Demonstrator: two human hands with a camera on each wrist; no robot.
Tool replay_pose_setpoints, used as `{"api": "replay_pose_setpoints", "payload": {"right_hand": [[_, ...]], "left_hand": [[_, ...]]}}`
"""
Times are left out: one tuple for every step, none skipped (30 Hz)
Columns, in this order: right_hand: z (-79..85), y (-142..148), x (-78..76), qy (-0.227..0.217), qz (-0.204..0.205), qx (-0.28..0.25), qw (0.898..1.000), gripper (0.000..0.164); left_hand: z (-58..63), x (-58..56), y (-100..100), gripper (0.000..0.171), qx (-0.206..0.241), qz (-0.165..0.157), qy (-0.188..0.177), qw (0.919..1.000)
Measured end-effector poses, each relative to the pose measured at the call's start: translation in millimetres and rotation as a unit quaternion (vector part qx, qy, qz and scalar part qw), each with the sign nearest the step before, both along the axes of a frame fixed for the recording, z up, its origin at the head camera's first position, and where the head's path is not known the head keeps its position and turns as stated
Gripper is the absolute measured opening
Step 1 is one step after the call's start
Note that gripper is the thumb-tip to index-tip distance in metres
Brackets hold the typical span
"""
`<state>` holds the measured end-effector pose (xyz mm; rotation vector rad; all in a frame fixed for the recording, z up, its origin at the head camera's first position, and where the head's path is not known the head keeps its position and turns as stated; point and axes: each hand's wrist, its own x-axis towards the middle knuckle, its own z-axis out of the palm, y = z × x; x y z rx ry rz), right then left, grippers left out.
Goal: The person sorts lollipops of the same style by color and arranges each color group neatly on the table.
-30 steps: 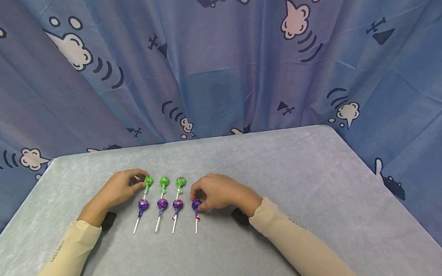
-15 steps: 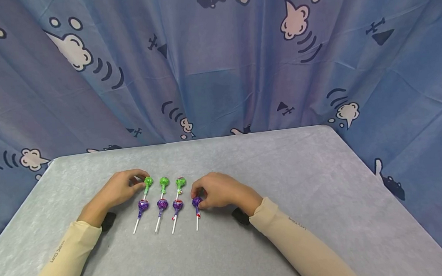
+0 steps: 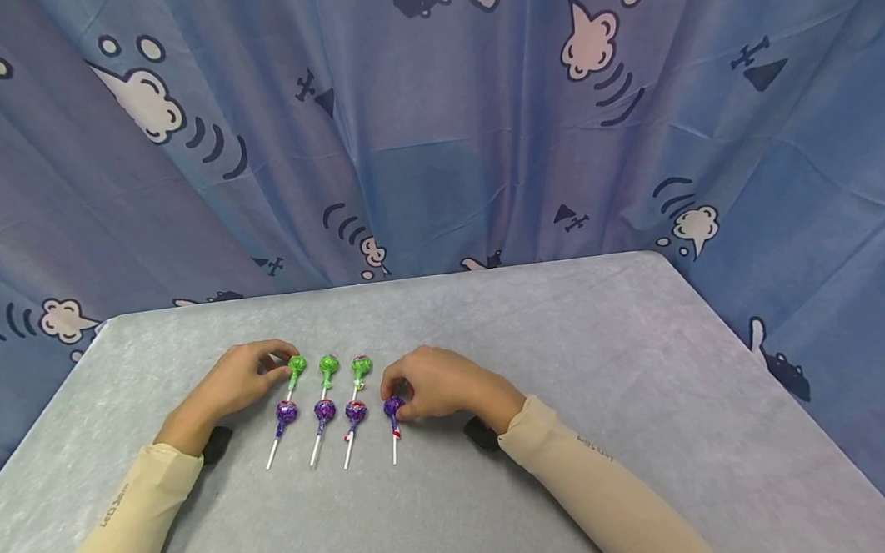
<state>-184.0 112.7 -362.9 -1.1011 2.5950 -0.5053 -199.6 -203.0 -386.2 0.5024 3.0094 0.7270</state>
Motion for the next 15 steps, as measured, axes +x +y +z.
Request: {"api": "replay_pose_setpoints", "payload": {"right_hand": [[-0.1, 0.2, 0.1, -0.001, 0.0, 0.0, 1.0, 0.02], [-0.2, 0.2, 0.2, -0.001, 0.0, 0.0, 1.0, 0.02], [0.0, 0.2, 0.4, -0.001, 0.001, 0.0, 1.0, 0.02], [0.1, 0.1, 0.5, -0.002, 0.001, 0.0, 1.0, 0.02], [0.3, 0.1, 0.6, -0.003, 0.001, 0.0, 1.0, 0.021], [0.6, 0.0, 0.7, -0.004, 0.001, 0.0, 1.0, 0.021], [0.9, -0.1, 0.8, -0.005, 0.001, 0.001, 1.0, 0.022], [1.2, -0.1, 0.9, -0.006, 0.002, 0.001, 1.0, 0.023], [1.3, 0.0, 0.8, -0.007, 0.002, 0.001, 1.0, 0.023], [1.3, 0.2, 0.5, -0.008, 0.002, 0.001, 1.0, 0.024], [1.6, 0.2, 0.5, -0.008, 0.003, 0.001, 1.0, 0.024], [1.7, 0.2, 0.4, -0.008, 0.003, 0.001, 1.0, 0.024], [1.8, 0.2, 0.4, -0.008, 0.003, 0.002, 1.0, 0.024], [1.8, 0.4, 0.2, -0.008, 0.003, 0.002, 1.0, 0.025], [1.8, 0.4, 0.2, -0.009, 0.003, 0.002, 1.0, 0.025]], "left_hand": [[-0.2, -0.1, 0.0, 0.022, 0.0, 0.0, 0.0, 1.0], [-0.4, -0.1, 0.0, 0.022, 0.0, 0.001, 0.0, 1.0], [-0.4, -0.2, 0.1, 0.022, 0.0, 0.001, 0.0, 1.0], [-0.3, 0.1, 0.1, 0.022, -0.001, 0.001, -0.001, 1.0], [-0.3, 0.1, 0.2, 0.022, -0.001, 0.001, -0.001, 1.0], [-0.2, 0.1, 0.2, 0.022, -0.001, 0.001, -0.002, 1.0], [0.0, 0.1, 0.2, 0.022, -0.001, 0.001, -0.002, 1.0], [0.1, 0.1, 0.2, 0.022, -0.001, 0.001, -0.003, 1.0], [0.2, 0.1, 0.1, 0.022, -0.001, 0.001, -0.003, 1.0], [0.4, 0.1, 0.1, 0.022, -0.001, 0.001, -0.004, 1.0], [0.6, -0.1, 0.1, 0.022, 0.0, 0.0, -0.005, 1.0], [0.7, 0.0, 0.0, 0.022, 0.0, 0.0, -0.005, 1.0], [0.8, -0.1, -0.1, 0.022, 0.0, 0.001, -0.006, 1.0], [0.9, -0.3, -0.1, 0.022, -0.001, 0.0, -0.007, 1.0], [0.9, -0.3, -0.2, 0.022, -0.001, 0.0, -0.008, 1.0]]}}
